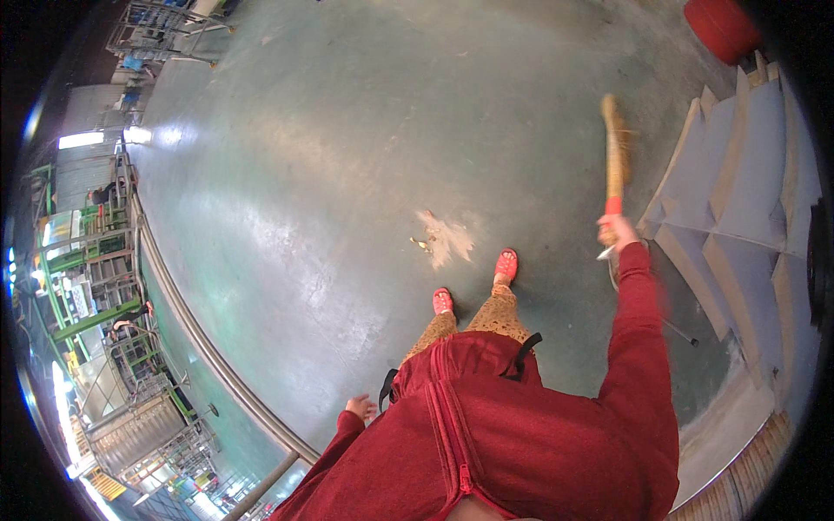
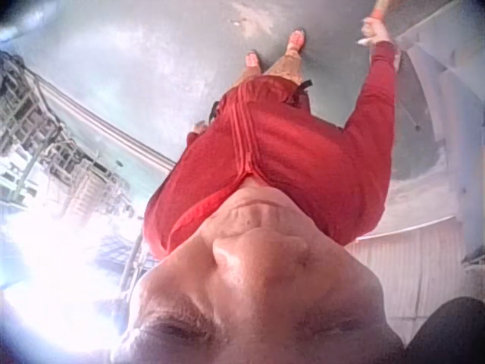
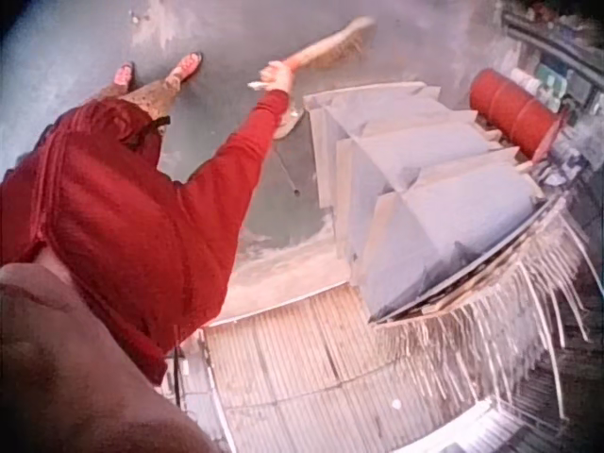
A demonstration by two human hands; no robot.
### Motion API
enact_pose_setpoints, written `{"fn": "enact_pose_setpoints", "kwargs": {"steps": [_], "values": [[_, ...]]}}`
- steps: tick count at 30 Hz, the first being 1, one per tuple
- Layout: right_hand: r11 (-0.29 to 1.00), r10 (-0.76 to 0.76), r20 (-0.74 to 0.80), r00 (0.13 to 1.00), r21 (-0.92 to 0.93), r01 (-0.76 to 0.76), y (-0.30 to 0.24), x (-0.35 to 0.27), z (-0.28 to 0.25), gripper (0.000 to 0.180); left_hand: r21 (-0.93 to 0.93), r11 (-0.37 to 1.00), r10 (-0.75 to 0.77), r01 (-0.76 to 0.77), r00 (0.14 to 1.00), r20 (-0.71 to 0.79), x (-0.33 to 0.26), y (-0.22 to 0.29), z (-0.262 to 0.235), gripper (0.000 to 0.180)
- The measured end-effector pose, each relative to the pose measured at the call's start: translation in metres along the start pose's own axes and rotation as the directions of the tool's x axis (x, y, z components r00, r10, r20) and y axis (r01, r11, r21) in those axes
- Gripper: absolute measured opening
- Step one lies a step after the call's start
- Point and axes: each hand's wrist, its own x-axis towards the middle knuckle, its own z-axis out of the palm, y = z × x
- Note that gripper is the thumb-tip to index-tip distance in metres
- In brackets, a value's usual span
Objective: The person sweeps debris on a green factory floor using a broom and dustpan. They gather scattered material into piles and transfer it into the dustpan while moving through the workspace.
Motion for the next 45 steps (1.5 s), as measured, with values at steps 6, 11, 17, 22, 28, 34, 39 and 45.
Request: {"fn": "enact_pose_setpoints", "kwargs": {"steps": [6, 11, 17, 22, 28, 34, 39, 45], "values": [[0.941, 0.224, 0.105, 0.969, -0.281, -0.187, 0.097, -0.040, 0.117, 0.018, 0.222, 0.935, 0.265, -0.277, 0.961, 0.080, 0.069, -0.010, 0.029, 0.043], [0.899, 0.427, 0.452, 0.783, -0.116, -0.423, 0.096, -0.057, 0.162, 0.019, -0.011, 0.835, 0.551, -0.551, 0.835, -0.011, 0.099, 0.158, 0.049, 0.038], [0.819, 0.501, 0.593, 0.631, -0.088, -0.567, -0.011, -0.072, 0.180, 0.021, -0.053, 0.808, 0.586, -0.586, 0.810, -0.030, 0.104, 0.289, 0.017, 0.042], [0.863, 0.386, 0.663, 0.641, -0.014, -0.505, -0.096, -0.064, 0.165, 0.026, -0.059, 0.938, 0.344, -0.342, 0.938, 0.035, 0.159, 0.312, -0.003, 0.045], [0.978, 0.136, 0.387, 0.912, 0.095, -0.186, -0.214, -0.027, 0.197, 0.020, -0.315, 0.892, 0.333, -0.324, 0.943, -0.027, 0.184, 0.362, -0.039, 0.044], [0.945, 0.021, 0.303, 0.953, 0.305, -0.118, -0.361, 0.073, 0.230, 0.016, -0.034, 0.790, 0.590, -0.612, 0.774, -0.232, 0.228, 0.400, -0.050, 0.041], [0.964, -0.090, 0.322, 0.942, 0.267, 0.001, -0.453, 0.212, 0.312, 0.017, -0.703, 0.673, 0.275, -0.227, 0.960, -0.048, 0.242, 0.372, -0.022, 0.030], [0.996, 0.092, 0.295, 0.951, -0.038, -0.085, -0.472, 0.333, 0.392, 0.021, -0.528, 0.813, 0.246, -0.246, 0.967, -0.071, 0.204, 0.541, -0.041, 0.032]]}}
